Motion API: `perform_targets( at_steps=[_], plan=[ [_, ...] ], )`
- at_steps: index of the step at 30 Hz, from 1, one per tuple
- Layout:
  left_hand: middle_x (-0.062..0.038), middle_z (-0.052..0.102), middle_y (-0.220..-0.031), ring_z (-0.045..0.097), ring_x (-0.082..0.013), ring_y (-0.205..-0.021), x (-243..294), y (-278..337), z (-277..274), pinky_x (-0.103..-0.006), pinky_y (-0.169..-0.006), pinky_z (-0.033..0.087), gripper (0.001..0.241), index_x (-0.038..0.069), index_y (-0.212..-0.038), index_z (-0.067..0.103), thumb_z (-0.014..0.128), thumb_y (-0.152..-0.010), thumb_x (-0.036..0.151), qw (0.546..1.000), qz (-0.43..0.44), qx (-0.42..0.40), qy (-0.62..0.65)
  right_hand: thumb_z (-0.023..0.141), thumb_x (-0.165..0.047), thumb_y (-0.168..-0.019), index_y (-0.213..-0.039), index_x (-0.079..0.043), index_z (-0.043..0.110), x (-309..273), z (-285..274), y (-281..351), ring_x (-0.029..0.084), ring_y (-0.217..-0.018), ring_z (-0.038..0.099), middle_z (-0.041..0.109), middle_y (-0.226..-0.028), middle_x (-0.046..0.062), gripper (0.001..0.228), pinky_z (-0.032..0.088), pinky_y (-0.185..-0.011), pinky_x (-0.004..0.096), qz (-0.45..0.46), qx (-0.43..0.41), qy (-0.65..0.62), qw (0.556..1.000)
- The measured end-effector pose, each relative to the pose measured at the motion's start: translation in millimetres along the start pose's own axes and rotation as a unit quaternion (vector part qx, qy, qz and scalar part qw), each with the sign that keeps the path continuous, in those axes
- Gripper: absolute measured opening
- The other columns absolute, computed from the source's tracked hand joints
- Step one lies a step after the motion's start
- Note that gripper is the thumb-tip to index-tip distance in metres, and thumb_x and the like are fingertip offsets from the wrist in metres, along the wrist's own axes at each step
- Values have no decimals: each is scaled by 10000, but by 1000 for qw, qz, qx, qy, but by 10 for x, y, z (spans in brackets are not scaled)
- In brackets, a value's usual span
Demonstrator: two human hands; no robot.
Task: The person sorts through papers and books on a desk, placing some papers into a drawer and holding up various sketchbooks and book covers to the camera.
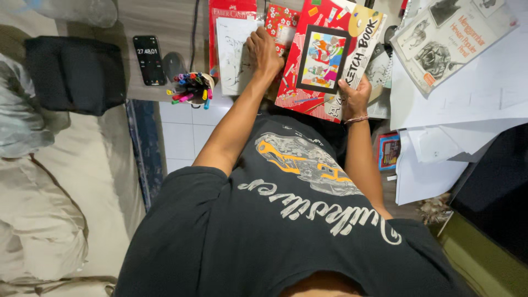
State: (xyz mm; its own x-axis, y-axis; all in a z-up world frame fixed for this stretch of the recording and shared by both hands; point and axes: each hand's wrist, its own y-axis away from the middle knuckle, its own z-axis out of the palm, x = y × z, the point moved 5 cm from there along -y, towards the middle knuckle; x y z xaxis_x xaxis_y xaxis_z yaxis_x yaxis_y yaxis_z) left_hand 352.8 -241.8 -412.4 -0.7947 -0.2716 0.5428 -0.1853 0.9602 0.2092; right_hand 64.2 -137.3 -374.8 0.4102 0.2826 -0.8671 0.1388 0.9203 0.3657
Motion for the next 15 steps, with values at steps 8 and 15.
perform_targets(
  at_steps=[8, 15],
  plan=[
    [-228, 551, -1236, 569, -395, -1147, -380, -115, 199, -467, -966, 490, 426, -11, -1237, 572, 762, -875, 110, 993, 9, 0, 118, 751, 81, -814, -1210, 16, 649, 656, -108, -536, 168, -953, 720, 745, -1098, 79, 414, 591, -874, 300, 31, -1, 88, 996],
    [-229, 534, -1255, 547, -370, -1189, -300, 18, 216, -438, -1018, 474, 823, -50, -1350, 503, 846, -802, 459, 987, -17, -51, 150, 843, -1, -745, -1208, 26, 575, 818, 197, -533, 177, -910, 703, 717, -1046, 74, 535, 566, -820, 293, -93, 50, 407, 907]
  ],
)
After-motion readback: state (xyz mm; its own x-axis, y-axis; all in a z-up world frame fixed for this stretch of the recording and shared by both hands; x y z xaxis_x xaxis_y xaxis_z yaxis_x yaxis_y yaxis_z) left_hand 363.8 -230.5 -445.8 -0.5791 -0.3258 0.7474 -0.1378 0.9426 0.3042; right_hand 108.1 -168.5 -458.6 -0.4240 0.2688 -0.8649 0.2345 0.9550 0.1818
